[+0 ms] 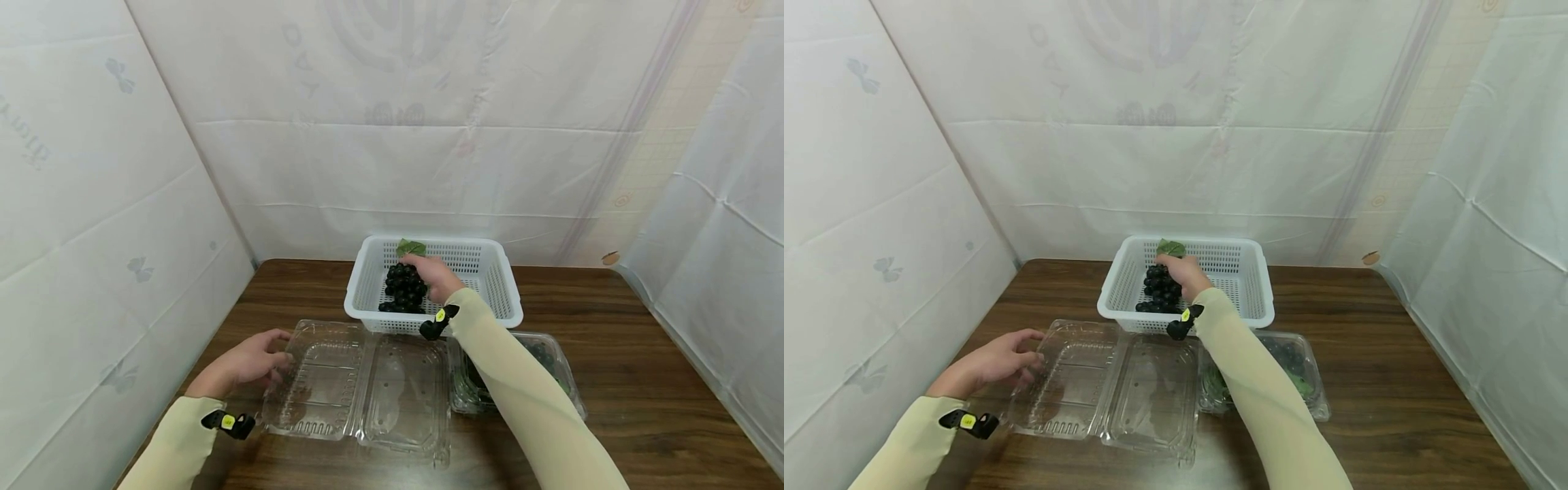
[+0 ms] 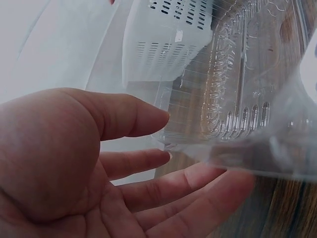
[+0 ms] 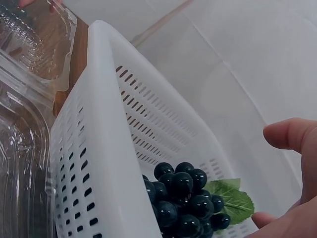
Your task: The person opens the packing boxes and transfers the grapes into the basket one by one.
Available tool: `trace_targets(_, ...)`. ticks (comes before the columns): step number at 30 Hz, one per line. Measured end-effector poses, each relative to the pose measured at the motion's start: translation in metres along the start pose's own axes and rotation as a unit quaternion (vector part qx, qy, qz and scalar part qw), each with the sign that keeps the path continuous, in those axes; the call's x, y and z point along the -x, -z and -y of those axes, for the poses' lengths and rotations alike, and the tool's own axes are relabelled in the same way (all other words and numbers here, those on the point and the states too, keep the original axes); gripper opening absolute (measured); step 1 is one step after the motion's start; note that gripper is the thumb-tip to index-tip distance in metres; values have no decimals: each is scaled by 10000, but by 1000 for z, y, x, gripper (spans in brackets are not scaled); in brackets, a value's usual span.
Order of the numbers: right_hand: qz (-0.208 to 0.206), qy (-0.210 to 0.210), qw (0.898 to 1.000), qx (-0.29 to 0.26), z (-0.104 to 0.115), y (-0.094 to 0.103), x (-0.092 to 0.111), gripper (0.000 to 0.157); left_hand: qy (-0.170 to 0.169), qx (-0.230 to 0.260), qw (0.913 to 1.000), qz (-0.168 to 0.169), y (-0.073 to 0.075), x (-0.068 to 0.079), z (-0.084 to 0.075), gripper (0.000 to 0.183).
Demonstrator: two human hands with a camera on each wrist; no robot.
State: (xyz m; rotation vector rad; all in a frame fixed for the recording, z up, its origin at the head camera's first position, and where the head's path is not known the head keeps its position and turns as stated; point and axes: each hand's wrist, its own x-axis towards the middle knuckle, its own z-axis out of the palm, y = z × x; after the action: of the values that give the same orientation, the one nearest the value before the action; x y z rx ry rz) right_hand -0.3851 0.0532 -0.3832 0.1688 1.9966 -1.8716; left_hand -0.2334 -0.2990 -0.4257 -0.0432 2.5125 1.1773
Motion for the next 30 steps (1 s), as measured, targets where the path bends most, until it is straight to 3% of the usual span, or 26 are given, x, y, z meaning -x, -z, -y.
trace_targets(4,-108,292,9994,121,1,5,6,84,-35,-269,9994,-192,0,0,-2,52)
trace_targets(6,-111,397,9990,182,1,8,10,85,-107,-647,9973,-325,0,0,-5,51)
trace_targets(11,-48,616,9973,403,2,13,26,85,-320,-1820,9790,-863,0,7,-17,57)
trace_targets(13,-91,727,9961,491,2,16,32,82,-455,-2045,9722,-1043,0,11,-24,59)
trace_targets(19,-302,1000,9900,945,-1,25,49,78,-986,-2351,9540,-1579,-10,20,-44,58)
trace_targets(26,-90,1249,9900,644,-5,43,68,69,-1791,-2201,9344,-2155,-30,21,-57,51)
trace_targets(30,52,1323,9895,576,-8,52,75,66,-2187,-2103,9259,-2251,-42,20,-64,45)
